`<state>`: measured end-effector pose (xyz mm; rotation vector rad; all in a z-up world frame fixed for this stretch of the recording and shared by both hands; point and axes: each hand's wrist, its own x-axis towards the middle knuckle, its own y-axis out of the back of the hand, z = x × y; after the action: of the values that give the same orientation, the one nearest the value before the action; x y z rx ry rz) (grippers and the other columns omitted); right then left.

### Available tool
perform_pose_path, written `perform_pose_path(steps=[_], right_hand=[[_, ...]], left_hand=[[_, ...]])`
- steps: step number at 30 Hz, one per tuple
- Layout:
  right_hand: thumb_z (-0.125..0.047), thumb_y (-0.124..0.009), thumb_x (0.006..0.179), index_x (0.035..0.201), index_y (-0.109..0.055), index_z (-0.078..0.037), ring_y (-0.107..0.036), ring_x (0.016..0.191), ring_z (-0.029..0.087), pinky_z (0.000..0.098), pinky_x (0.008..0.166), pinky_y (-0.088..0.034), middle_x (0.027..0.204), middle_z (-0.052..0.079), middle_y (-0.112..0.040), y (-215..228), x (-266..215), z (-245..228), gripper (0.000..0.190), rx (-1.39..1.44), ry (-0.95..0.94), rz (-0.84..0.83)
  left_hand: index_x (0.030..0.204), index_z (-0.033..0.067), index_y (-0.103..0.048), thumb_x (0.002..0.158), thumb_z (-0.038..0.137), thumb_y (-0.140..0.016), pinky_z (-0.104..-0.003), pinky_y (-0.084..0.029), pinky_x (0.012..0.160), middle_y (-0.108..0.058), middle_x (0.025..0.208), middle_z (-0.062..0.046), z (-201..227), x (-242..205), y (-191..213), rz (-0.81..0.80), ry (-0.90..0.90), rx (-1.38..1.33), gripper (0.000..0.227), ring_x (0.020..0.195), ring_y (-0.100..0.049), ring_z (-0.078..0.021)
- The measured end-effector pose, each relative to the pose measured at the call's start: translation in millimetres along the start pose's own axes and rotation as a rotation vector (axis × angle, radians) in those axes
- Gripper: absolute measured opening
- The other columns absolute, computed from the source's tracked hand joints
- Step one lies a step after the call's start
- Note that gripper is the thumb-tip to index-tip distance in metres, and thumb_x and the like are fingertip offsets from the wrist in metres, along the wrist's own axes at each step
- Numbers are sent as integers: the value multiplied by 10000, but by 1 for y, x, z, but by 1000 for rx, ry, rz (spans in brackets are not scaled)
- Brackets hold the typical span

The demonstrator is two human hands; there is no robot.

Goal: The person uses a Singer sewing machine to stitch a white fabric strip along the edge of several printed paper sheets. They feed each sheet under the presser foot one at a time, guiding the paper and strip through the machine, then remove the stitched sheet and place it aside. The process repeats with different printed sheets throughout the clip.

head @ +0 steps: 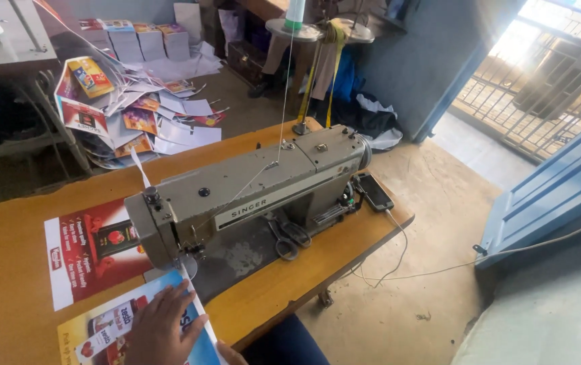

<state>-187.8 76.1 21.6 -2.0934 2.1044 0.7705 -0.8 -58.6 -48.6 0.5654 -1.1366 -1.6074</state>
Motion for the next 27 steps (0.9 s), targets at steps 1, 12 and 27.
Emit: perform_pose_path(steps=[1, 12, 27], right_hand=[[-485, -656, 972, 1517, -620, -317, -776, 1202, 3, 160, 1100, -534, 1401, -50, -755, 2, 3, -3, 571, -5, 2, -3], [-673, -495, 981, 1614, -408, -223, -673, 1282, 125, 252, 1092, -551, 1478, 10, -630, 20, -22, -44, 781, 54, 14, -320], [-250, -467, 1148, 1684, -477, -173, -577, 741, 86, 198, 652, -485, 930, 22, -538, -5, -20, 0, 541, 529, -137, -215]], left_hand=[[1392, 334, -650, 892, 666, -666, -540, -449, 1175, -534, 1639, 126, 0, 1, 1, 4, 4, -2, 600, 1547, -470, -237], [1386, 227, -653, 930, 550, -676, -558, -449, 1142, -553, 1631, -2, 23, -13, 32, 77, -57, -18, 559, 1503, -501, -328], [1388, 210, -641, 942, 519, -691, -528, -456, 1141, -591, 1598, -40, 29, -13, 46, 87, -97, -46, 545, 1482, -536, -290]])
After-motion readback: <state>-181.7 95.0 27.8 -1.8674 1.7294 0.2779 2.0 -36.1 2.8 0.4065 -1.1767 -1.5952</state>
